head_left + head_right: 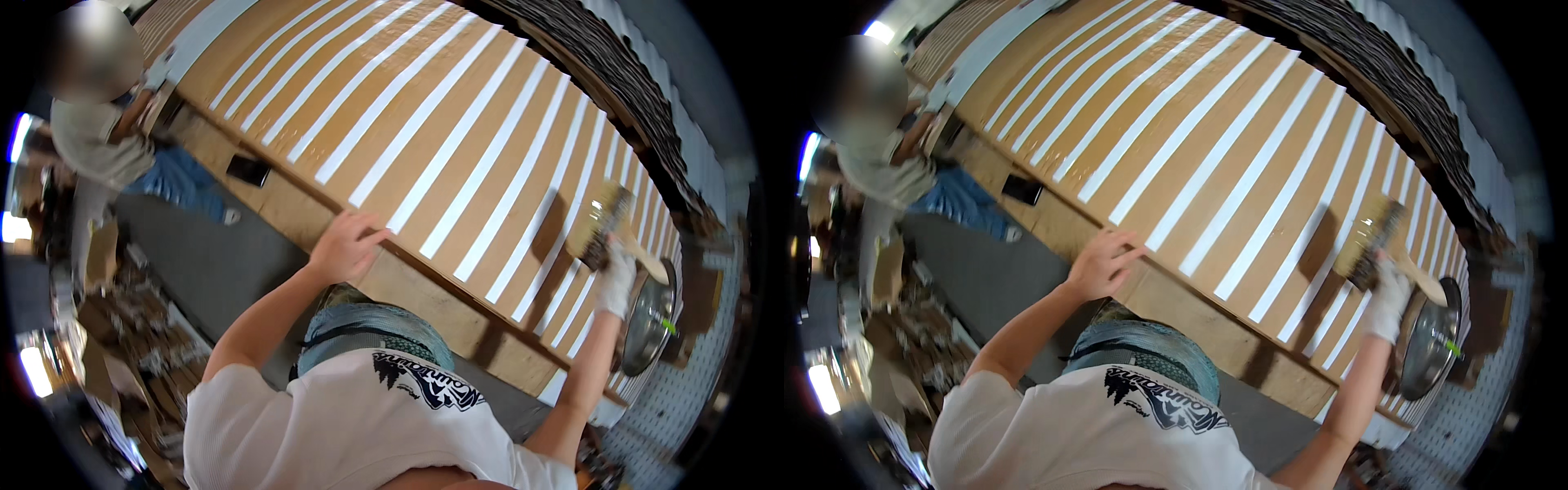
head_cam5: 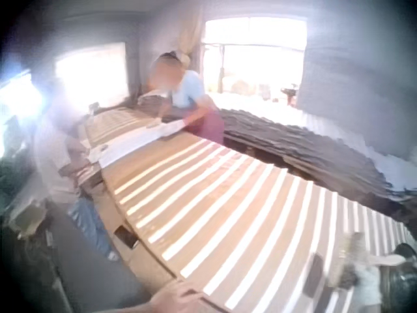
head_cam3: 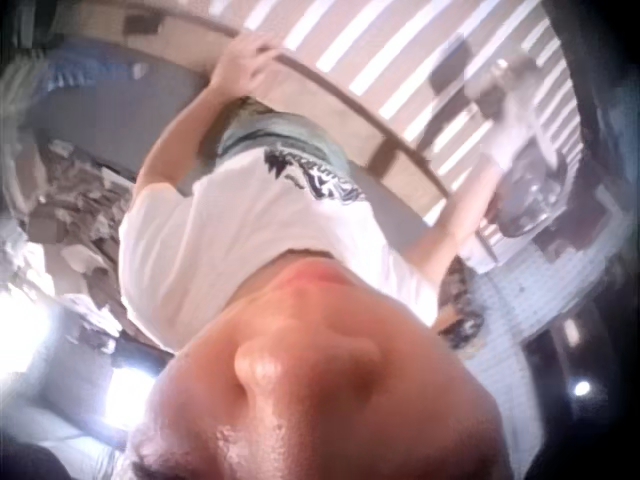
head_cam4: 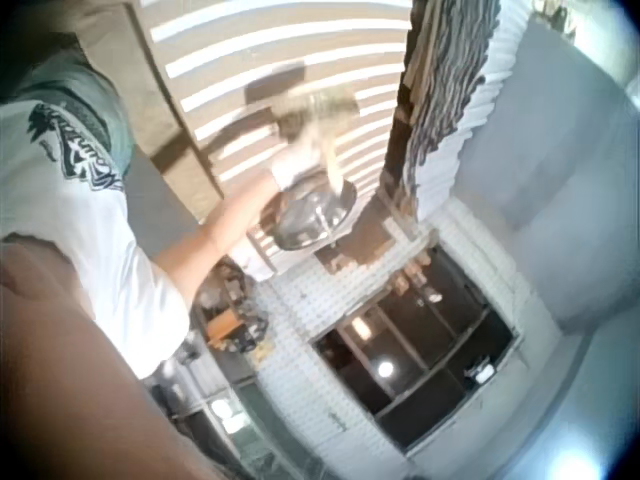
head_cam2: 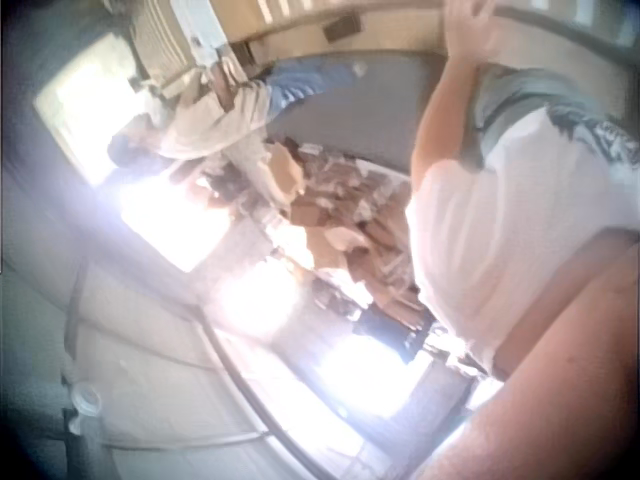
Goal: The person repeatedly brushes a liquid adhesive onto a large striped cardboard panel using a wooden brush. They frequently dip the brush into a metal bowl to reload adhesive and continue spreading it across the surface.
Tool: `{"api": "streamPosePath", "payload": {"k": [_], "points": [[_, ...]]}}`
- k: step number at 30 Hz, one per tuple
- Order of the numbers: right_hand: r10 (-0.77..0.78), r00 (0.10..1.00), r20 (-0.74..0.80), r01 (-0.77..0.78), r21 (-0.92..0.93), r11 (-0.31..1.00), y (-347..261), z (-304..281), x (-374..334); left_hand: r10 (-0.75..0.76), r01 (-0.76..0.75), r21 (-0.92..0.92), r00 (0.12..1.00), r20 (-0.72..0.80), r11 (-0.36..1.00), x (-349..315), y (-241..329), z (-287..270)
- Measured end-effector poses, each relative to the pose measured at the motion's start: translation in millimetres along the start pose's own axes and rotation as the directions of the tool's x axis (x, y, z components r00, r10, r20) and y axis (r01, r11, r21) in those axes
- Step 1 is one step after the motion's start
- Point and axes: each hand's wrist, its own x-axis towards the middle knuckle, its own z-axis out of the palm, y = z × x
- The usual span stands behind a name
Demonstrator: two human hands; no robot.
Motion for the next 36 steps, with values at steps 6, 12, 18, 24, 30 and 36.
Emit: {"api": "streamPosePath", "payload": {"k": [6,12,18,24,30,36], "points": [[-0.008,0.974,0.227,0.084,-0.324,0.942,-21.0,242.1,-24.5,-0.06,0.046,0.192,0.996,0.069,0.98,-18.9,-107.5,-82.3],[-0.157,0.919,0.363,0.377,-0.688,0.62,15.0,366.2,13.8,0.022,-0.055,0.131,0.969,0.245,0.99,-18.2,-160.1,-88.1],[-0.326,0.809,0.489,0.573,-0.779,0.253,48.3,433.7,63.3,0.032,-0.079,0.165,0.962,0.271,0.983,-23.2,-178.0,-71.8],[-0.263,0.92,0.292,0.353,-0.908,0.227,38.3,474.3,230.3,0.045,-0.129,0.263,0.951,0.306,0.956,-27.9,-187.7,-59.1],[-0.505,0.82,0.27,0.419,-0.884,0.207,59.0,488.6,387.0,0.002,-0.13,0.27,0.904,0.428,0.954,-28.8,-190.5,-60.0],[-0.491,0.837,0.239,0.317,-0.945,0.08,57.0,504.0,376.7,-0.055,-0.054,0.19,0.849,0.525,0.98,-29.4,-186.4,-65.1]]}}
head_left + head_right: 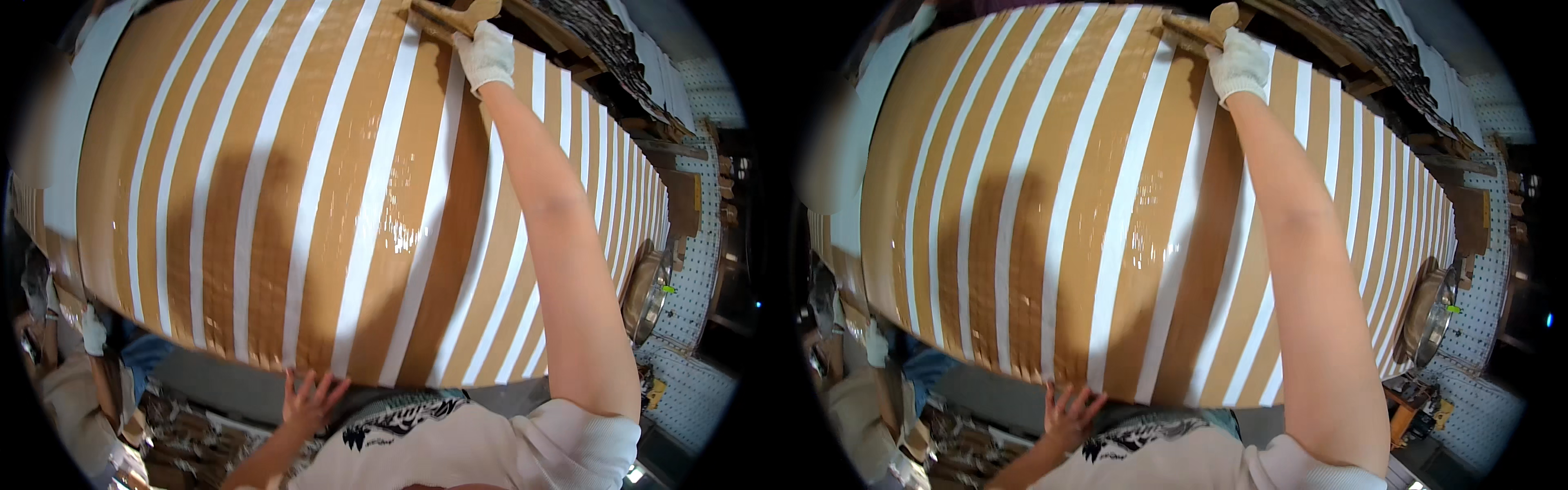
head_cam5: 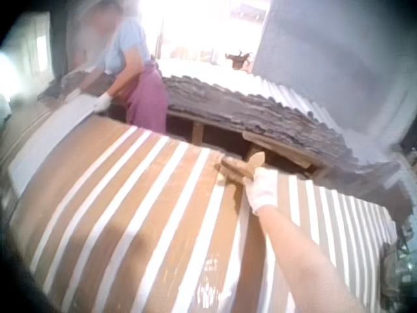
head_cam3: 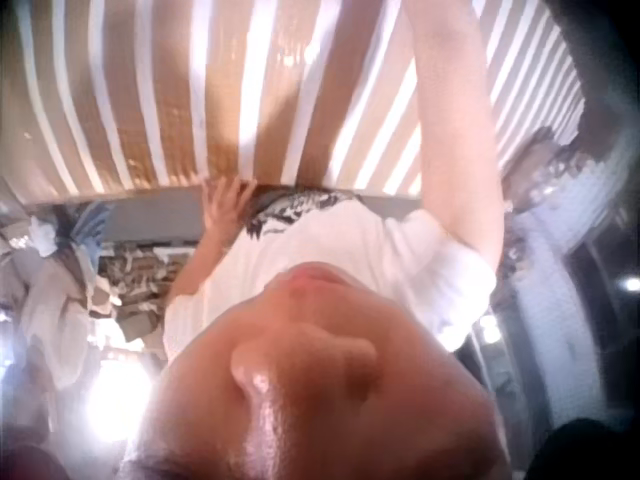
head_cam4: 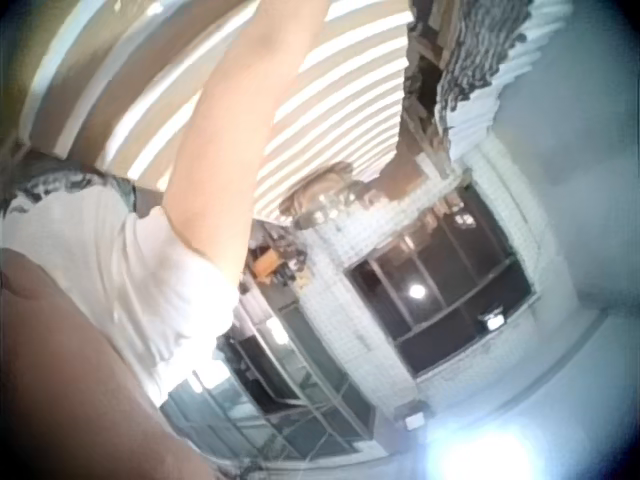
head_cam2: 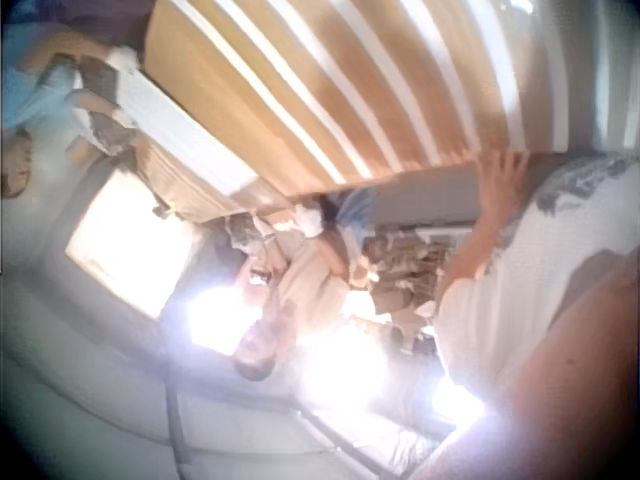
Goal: The person repeatedly brushes a liquid adhesive onto a large striped cardboard panel using a wooden brush. They frequently dip the brush into a metal bowl to reload adhesive and continue spreading it across the surface.
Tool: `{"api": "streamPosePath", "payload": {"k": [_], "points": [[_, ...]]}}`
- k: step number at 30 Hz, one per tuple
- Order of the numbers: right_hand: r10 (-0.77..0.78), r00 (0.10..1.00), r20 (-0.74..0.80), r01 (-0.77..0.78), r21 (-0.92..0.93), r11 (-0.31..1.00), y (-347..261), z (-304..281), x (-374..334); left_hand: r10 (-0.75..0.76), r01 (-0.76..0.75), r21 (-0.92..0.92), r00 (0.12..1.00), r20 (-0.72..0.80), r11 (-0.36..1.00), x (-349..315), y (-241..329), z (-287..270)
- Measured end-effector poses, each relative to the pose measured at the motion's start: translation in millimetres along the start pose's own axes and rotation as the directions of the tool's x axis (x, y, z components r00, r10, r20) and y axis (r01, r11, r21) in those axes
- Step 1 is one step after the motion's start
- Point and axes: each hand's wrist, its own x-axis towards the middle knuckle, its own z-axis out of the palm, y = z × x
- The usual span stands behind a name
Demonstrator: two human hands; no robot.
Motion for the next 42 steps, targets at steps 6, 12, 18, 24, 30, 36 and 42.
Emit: {"api": "streamPosePath", "payload": {"k": [6,12,18,24,30,36,42], "points": [[-0.513,0.853,-0.092,0.514,0.318,0.797,-19.9,-73.4,-170.4,-0.003,0.008,0.028,0.987,-0.159,1.0,8.4,3.5,3.8],[-0.574,0.792,0.209,0.377,0.572,0.728,-66.6,-194.2,-365.1,-0.027,0.02,-0.045,0.983,-0.183,0.999,6.1,11.9,-0.7],[-0.324,0.772,0.546,0.142,0.349,0.926,-74.8,-205.7,-342.2,-0.032,-0.025,-0.18,0.951,-0.308,0.983,-5.6,27.8,-13.2],[-0.361,0.897,0.257,0.228,0.43,0.874,-106.4,-202.0,-391.3,-0.547,0.359,-0.414,0.588,-0.596,0.836,-6.0,18.0,-3.0],[-0.569,0.766,0.3,0.346,0.554,0.758,-87.9,-229.8,-475.4,-0.551,0.519,-0.232,0.627,-0.55,0.822,2.2,3.9,23.6],[-0.031,0.833,0.553,0.045,-0.013,0.999,-30.2,-214.3,-362.6,-0.537,0.523,-0.175,0.696,-0.478,0.834,8.8,-3.0,21.9],[-0.405,0.908,0.107,0.331,0.408,0.851,-45.8,-226.3,-487.2,-0.625,0.646,0.048,0.752,-0.208,0.762,27.3,5.6,-12.7]]}}
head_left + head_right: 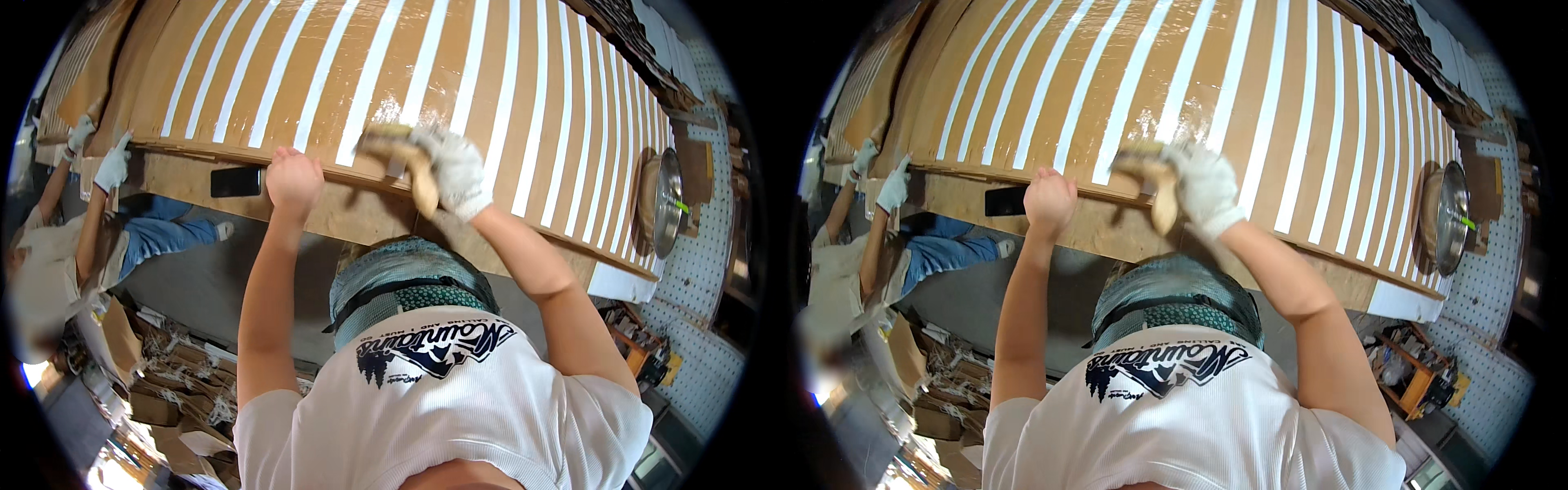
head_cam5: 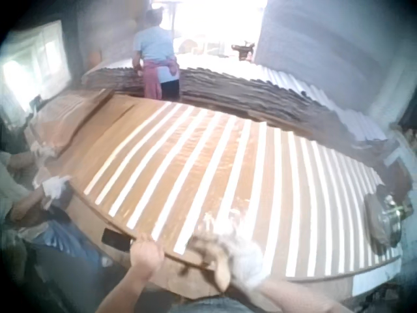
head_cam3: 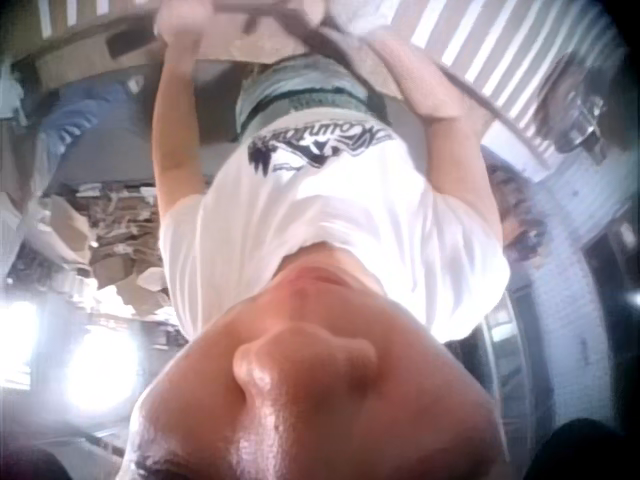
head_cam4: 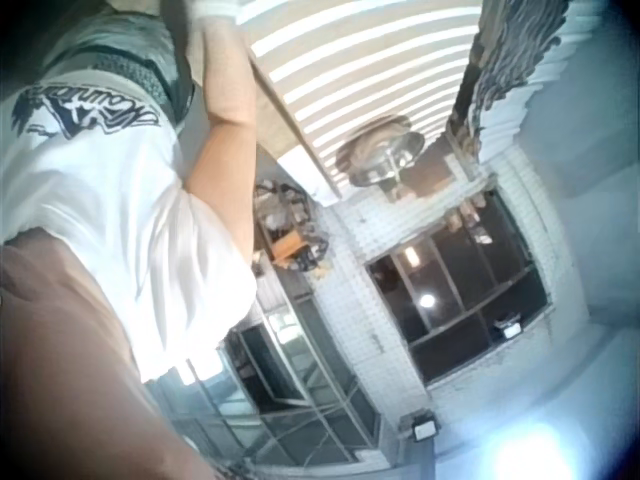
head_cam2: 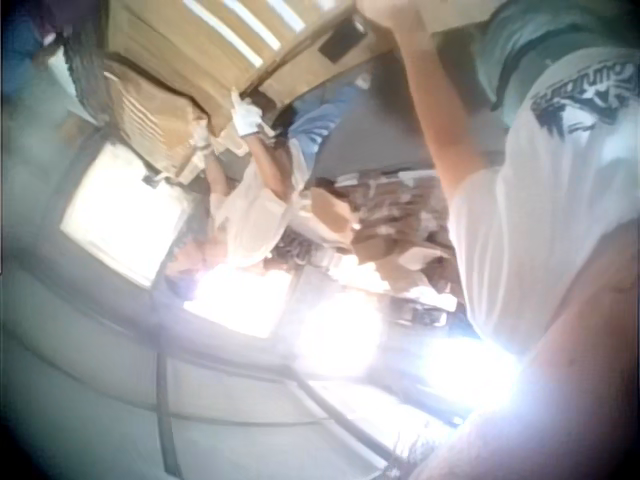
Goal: The person repeatedly brushes a liquid adhesive onto a large striped cardboard panel using a wooden brush. They frequently dip the brush into a metal bowl to reload adhesive and continue spreading it across the surface.
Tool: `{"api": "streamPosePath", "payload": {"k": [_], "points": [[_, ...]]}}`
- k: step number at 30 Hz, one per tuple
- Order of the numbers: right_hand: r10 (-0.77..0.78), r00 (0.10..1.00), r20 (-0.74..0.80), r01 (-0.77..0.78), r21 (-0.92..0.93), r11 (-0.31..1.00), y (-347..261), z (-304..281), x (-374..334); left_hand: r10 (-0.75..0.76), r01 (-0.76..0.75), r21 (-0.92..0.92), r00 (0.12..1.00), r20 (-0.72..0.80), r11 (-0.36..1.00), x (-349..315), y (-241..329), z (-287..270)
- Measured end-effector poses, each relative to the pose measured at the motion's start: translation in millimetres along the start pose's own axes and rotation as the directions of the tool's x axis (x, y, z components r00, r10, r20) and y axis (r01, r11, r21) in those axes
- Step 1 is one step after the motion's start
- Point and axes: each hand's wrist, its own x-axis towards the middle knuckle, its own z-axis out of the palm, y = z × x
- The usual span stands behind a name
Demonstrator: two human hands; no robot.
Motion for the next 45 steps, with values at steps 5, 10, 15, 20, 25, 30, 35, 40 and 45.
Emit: {"api": "streamPosePath", "payload": {"k": [5,10,15,20,25,30,35,40,45], "points": [[0.16,0.935,0.315,-0.167,-0.003,0.986,36.5,-24.6,17.4,0.033,-0.038,0.047,0.995,0.094,0.998,8.4,20.9,-28.8],[0.27,0.959,-0.083,-0.274,-0.033,0.961,71.4,-22.7,39.8,0.074,-0.072,0.14,0.997,-0.007,0.988,9.5,33.2,-21.3],[0.156,0.963,0.218,-0.163,0.015,0.986,32.0,-32.1,-9.5,-0.011,-0.004,0.264,0.998,0.055,0.965,10.2,41.4,-12.4],[0.506,0.823,0.259,-0.525,0.004,0.851,93.7,-46.5,81.6,-0.088,0.01,0.318,0.969,0.232,0.948,13.6,52.1,-24.4],[0.432,0.902,-0.024,-0.431,0.039,0.902,207.5,-33.7,203.1,-0.161,0.095,0.237,0.947,0.276,0.967,9.2,57.0,-34.6],[0.406,0.902,-0.15,-0.423,-0.114,0.899,315.8,-15.7,318.6,-0.202,0.156,0.185,0.944,0.262,0.97,12.1,59.4,-31.0],[0.33,0.867,-0.373,-0.434,-0.239,0.869,403.7,23.4,390.8,-0.252,0.197,0.182,0.896,0.366,0.963,26.1,67.6,-40.7],[0.217,0.889,-0.403,-0.286,-0.119,0.951,389.7,16.0,382.7,-0.201,0.161,0.154,0.932,0.301,0.975,17.3,58.3,-38.4],[0.074,0.996,0.045,-0.074,-0.004,0.997,279.7,-38.5,270.2,-0.145,0.106,0.186,0.967,0.212,0.977,19.1,60.4,-32.6]]}}
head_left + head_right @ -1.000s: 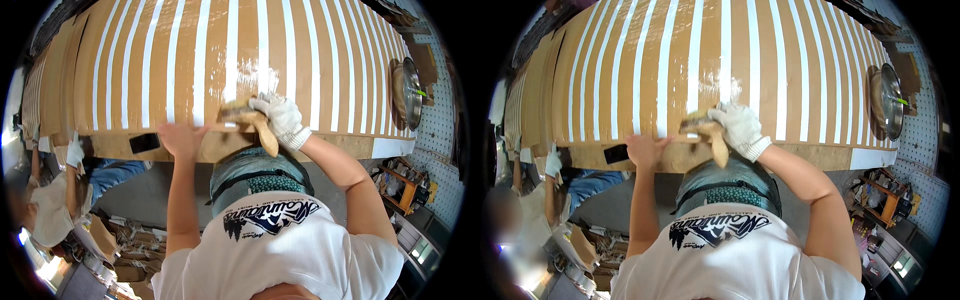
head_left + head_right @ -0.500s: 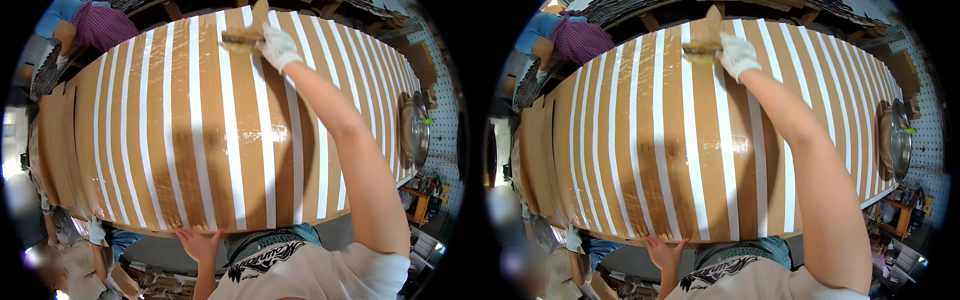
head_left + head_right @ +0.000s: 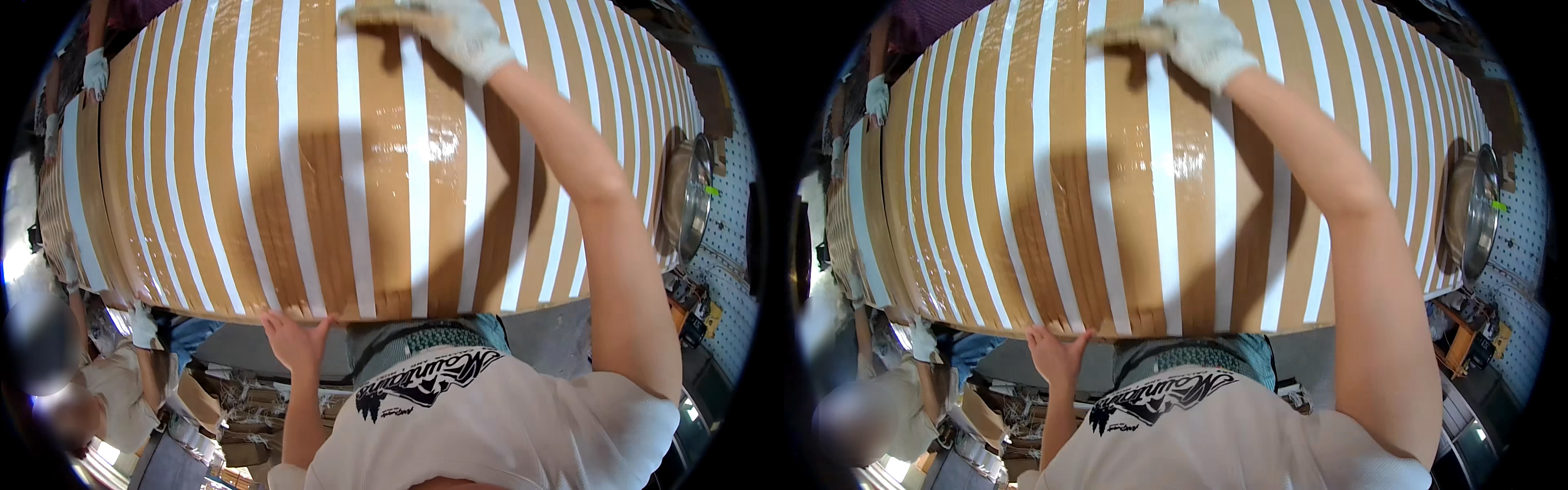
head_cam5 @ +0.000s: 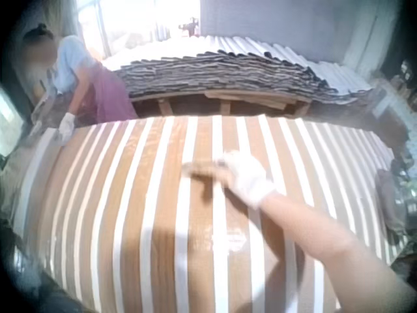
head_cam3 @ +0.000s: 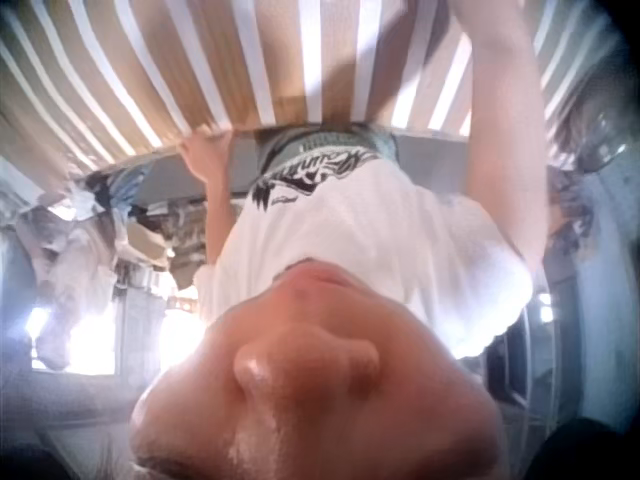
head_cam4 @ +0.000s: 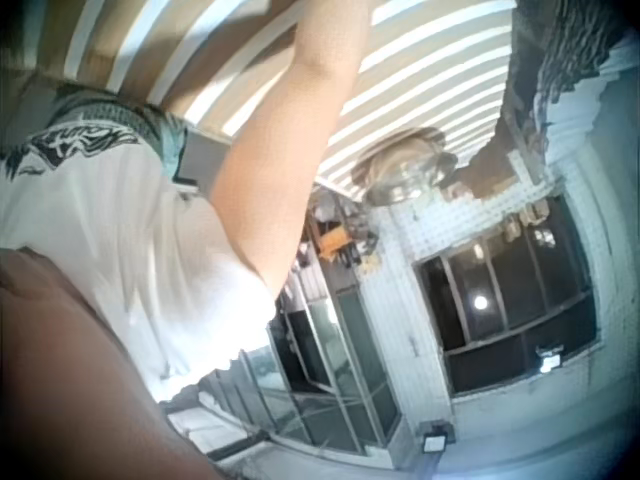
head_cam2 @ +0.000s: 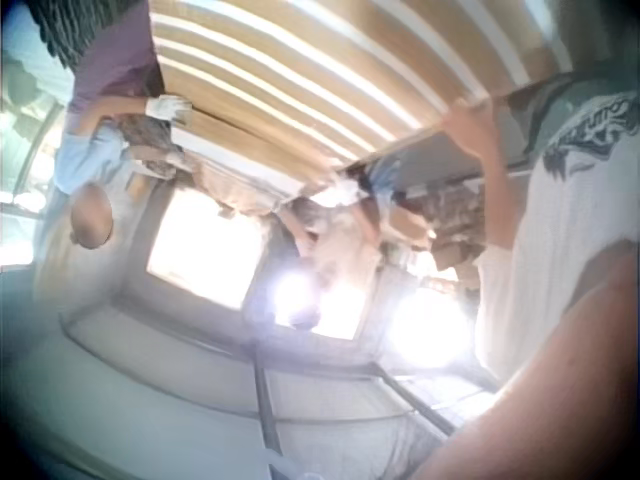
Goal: The person repeatedly brushes a liquid adhesive onto a large striped cardboard panel using a wooden brush. They frequently dip the brush into a metal bowl to reload adhesive and continue spreading it across the surface.
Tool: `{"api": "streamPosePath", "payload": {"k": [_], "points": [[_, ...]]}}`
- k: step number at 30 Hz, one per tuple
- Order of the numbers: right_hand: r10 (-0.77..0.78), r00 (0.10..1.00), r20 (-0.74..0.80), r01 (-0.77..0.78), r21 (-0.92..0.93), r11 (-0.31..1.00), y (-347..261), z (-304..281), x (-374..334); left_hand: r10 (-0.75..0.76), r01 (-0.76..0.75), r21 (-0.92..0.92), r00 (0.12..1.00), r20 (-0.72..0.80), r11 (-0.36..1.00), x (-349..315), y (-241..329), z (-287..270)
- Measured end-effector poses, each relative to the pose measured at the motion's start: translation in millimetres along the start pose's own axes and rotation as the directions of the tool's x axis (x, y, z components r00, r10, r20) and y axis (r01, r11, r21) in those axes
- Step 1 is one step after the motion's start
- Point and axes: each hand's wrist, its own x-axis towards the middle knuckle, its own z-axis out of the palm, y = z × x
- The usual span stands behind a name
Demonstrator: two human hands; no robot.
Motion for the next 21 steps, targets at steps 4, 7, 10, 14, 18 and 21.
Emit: {"api": "streamPosePath", "payload": {"k": [4,7,10,14,18,21], "points": [[-0.127,0.985,-0.12,0.129,0.004,0.992,-60.1,14.1,-155.8,-0.025,0.024,-0.065,1.0,-0.012,0.998,-1.5,0.2,-0.4],[-0.148,0.987,0.064,0.146,0.03,0.989,-125.4,-4.4,-253.2,0.02,-0.021,-0.01,0.988,-0.152,1.0,-6.5,-3.1,9.9],[-0.129,0.966,0.226,0.09,0.173,0.981,-158.5,-14.0,-312.9,-0.005,0.002,-0.046,0.998,-0.063,0.999,-4.6,-0.8,7.9],[0.225,0.853,0.471,-0.25,-0.01,0.968,-141.1,-41.0,-277.7,-0.024,0.013,-0.173,0.998,-0.063,0.985,-12.7,-3.6,7.6],[0.157,0.981,-0.116,-0.169,-0.102,0.98,-110.2,-10.8,-277.4,0.016,-0.045,-0.182,0.987,-0.16,0.982,-12.8,-6.1,22.4],[0.132,0.991,-0.002,-0.131,-0.142,0.981,-150.0,0.4,-324.6,0.02,-0.066,-0.181,0.97,-0.243,0.981,-8.2,-11.7,37.5]]}}
